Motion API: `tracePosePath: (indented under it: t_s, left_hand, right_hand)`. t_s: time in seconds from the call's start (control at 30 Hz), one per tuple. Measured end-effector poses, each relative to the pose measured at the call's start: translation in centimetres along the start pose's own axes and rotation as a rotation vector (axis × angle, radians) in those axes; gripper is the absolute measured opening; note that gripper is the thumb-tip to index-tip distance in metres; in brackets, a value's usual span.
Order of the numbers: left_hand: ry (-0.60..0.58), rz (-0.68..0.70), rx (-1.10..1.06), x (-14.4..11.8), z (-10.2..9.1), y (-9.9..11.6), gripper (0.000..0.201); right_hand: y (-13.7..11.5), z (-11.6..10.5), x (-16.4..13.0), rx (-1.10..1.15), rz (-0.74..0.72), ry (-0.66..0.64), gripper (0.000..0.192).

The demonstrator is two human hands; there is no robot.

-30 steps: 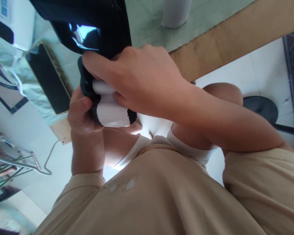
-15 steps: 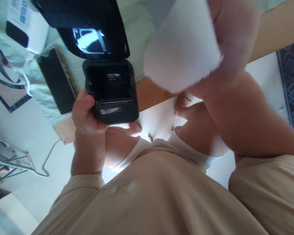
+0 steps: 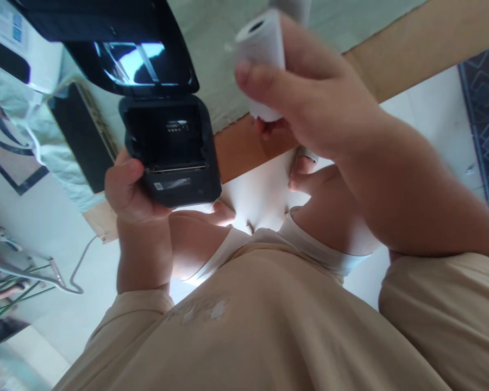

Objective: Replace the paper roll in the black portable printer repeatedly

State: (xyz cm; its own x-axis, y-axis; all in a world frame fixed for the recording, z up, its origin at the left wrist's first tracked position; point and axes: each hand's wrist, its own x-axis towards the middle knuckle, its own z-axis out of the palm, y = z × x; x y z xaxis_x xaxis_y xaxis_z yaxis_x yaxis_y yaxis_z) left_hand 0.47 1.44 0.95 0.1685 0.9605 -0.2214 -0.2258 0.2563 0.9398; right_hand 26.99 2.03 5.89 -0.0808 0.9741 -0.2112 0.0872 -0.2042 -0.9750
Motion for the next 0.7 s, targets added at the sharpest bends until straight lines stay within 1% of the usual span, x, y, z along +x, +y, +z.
tracePosePath:
  t_s: [0.07,0.13,0.23,0.33,0.43,0.5,0.57,0.7]
  left_hand:
    - [0.007,-0.016,0.009,0.0,-0.1,0.0,0.048]
    - [0.000,-0.015,-0.005,0.0,-0.1,0.1,0.049]
    - [-0.028,-0.026,-0.024,0.0,-0.1,0.0,0.046]
    - [-0.042,-0.032,-0.022,0.0,0.0,0.0,0.048]
    - [-0.051,-0.015,-0.061,0.0,0.1,0.0,0.051]
    - [-0.052,-0.017,-0.091,0.1,0.2,0.0,0.048]
    - [-0.043,-0.020,-0.118,0.1,0.3,0.1,0.045]
    - [-0.057,-0.024,-0.143,0.1,0.4,0.3,0.050]
  right_hand:
    - [0.0,0.1,-0.1,-0.148,-0.020,-0.065,0.035]
    - [0.2,0.1,0.1,-0.308,-0.074,-0.080,0.040]
    - [0.4,0.2,0.5,-0.490,-0.174,-0.013,0.047]
    - [0.3,0.9,0.8,-0.658,-0.239,0.060,0.044]
    - [0.1,1.6,1.4,-0.799,-0.271,0.063,0.051]
    - [0.2,2.1,2.0,-0.907,-0.301,0.072,0.057]
    - [0.4,2.5,2.6,-0.967,-0.335,0.079,0.061]
    - [0.9,2.8,2.8,-0.962,-0.419,0.081,0.066]
